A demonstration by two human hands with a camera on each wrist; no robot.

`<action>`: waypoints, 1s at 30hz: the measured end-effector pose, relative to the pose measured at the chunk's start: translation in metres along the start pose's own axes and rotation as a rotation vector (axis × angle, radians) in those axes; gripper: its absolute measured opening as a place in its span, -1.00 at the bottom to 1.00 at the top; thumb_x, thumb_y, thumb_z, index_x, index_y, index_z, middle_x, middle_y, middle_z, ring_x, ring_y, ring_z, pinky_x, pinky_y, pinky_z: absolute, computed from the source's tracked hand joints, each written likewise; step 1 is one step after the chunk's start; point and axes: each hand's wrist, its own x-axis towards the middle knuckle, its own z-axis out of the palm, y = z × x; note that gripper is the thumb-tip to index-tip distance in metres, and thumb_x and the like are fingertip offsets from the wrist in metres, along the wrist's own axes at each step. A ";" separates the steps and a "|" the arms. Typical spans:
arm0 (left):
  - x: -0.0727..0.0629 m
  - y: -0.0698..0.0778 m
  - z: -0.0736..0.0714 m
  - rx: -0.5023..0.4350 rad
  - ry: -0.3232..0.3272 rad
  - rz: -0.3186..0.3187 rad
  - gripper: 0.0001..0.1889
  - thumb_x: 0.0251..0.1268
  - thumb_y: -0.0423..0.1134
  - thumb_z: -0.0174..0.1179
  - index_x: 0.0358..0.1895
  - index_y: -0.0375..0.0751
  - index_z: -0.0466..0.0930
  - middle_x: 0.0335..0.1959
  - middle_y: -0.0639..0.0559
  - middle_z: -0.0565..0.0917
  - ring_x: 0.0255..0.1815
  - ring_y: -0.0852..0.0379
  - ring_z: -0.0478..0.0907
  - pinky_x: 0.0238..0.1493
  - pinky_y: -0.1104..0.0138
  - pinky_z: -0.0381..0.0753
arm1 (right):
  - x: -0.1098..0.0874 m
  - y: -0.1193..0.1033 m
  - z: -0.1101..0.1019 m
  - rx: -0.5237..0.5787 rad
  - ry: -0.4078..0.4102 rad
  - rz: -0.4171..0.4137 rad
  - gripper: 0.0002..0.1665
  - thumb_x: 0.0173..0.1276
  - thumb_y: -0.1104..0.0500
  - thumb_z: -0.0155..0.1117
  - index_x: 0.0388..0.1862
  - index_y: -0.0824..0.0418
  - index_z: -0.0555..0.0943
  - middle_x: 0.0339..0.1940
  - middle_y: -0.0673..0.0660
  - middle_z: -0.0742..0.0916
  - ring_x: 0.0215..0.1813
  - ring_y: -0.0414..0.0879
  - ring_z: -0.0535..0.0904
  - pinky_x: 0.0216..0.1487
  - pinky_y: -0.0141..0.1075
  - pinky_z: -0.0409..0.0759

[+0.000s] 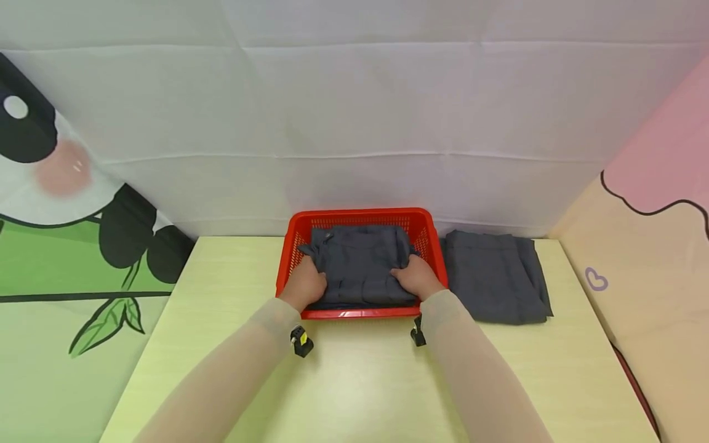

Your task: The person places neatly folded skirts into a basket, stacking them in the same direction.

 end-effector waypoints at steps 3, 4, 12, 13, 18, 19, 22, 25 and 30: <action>0.001 0.001 -0.003 0.032 0.008 0.019 -0.41 0.56 -0.29 0.07 0.46 -0.59 0.14 0.18 -0.39 0.60 0.19 -0.23 0.61 0.25 0.01 0.59 | 0.000 0.000 -0.003 -0.009 0.003 0.008 -0.10 0.57 0.04 0.17 0.57 0.59 0.06 0.55 0.49 0.29 0.51 0.34 0.28 0.51 0.15 0.25; 0.002 0.002 -0.003 0.039 0.010 0.023 -0.42 0.56 -0.30 0.07 0.46 -0.58 0.15 0.15 -0.38 0.61 0.17 -0.22 0.62 0.24 0.01 0.59 | 0.000 0.000 -0.004 -0.014 0.001 0.008 -0.10 0.57 0.04 0.17 0.57 0.59 0.05 0.56 0.50 0.28 0.52 0.35 0.26 0.51 0.16 0.24; 0.006 0.002 -0.003 0.064 0.026 0.033 -0.46 0.53 -0.32 0.10 0.41 -0.56 0.22 0.10 -0.37 0.64 0.13 -0.22 0.64 0.23 0.01 0.60 | -0.003 0.000 -0.004 -0.021 -0.003 -0.001 -0.12 0.59 0.06 0.13 0.58 0.58 0.04 0.58 0.49 0.24 0.56 0.36 0.19 0.53 0.17 0.19; 0.007 0.002 -0.002 0.065 0.030 0.037 -0.46 0.54 -0.31 0.10 0.41 -0.56 0.22 0.12 -0.37 0.64 0.13 -0.21 0.64 0.23 0.01 0.60 | -0.003 -0.001 -0.005 -0.021 0.000 -0.001 -0.12 0.59 0.06 0.13 0.58 0.58 0.04 0.58 0.50 0.24 0.56 0.36 0.19 0.53 0.17 0.19; 0.008 -0.001 -0.006 0.055 0.028 0.028 -0.41 0.55 -0.25 0.10 0.46 -0.54 0.18 0.23 -0.35 0.59 0.20 -0.20 0.61 0.28 0.00 0.56 | -0.010 -0.004 -0.007 -0.022 0.004 -0.001 -0.10 0.57 0.04 0.15 0.59 0.56 0.04 0.58 0.48 0.26 0.54 0.34 0.23 0.52 0.17 0.22; 0.006 0.000 -0.008 0.050 0.024 0.020 -0.39 0.54 -0.23 0.10 0.47 -0.53 0.17 0.25 -0.35 0.58 0.22 -0.19 0.60 0.29 0.00 0.55 | -0.013 -0.005 -0.008 -0.021 0.002 0.001 -0.09 0.57 0.03 0.16 0.59 0.55 0.04 0.58 0.47 0.26 0.53 0.33 0.25 0.51 0.17 0.24; -0.005 0.005 -0.021 0.034 0.025 0.020 -0.40 0.53 -0.19 0.11 0.45 -0.48 0.20 0.27 -0.34 0.57 0.20 -0.18 0.60 0.27 -0.01 0.57 | -0.021 -0.009 -0.016 -0.017 -0.002 -0.002 -0.10 0.55 0.00 0.19 0.60 0.49 0.09 0.56 0.44 0.31 0.49 0.31 0.31 0.47 0.18 0.31; -0.011 0.006 -0.035 0.026 0.063 0.054 -0.45 0.51 -0.17 0.14 0.39 -0.42 0.28 0.07 -0.27 0.66 0.00 -0.13 0.64 0.14 0.02 0.66 | -0.032 -0.014 -0.029 -0.009 -0.003 -0.017 -0.13 0.56 -0.03 0.19 0.59 0.43 0.15 0.50 0.41 0.39 0.43 0.29 0.36 0.40 0.17 0.41; -0.010 -0.001 -0.053 0.001 0.186 0.118 -0.54 0.48 -0.21 0.16 0.30 -0.39 0.38 -0.13 -0.20 0.62 -0.16 -0.11 0.58 0.00 0.05 0.68 | -0.045 -0.017 -0.049 -0.009 0.034 -0.045 -0.18 0.56 -0.05 0.20 0.56 0.38 0.20 0.41 0.37 0.47 0.35 0.29 0.42 0.32 0.17 0.49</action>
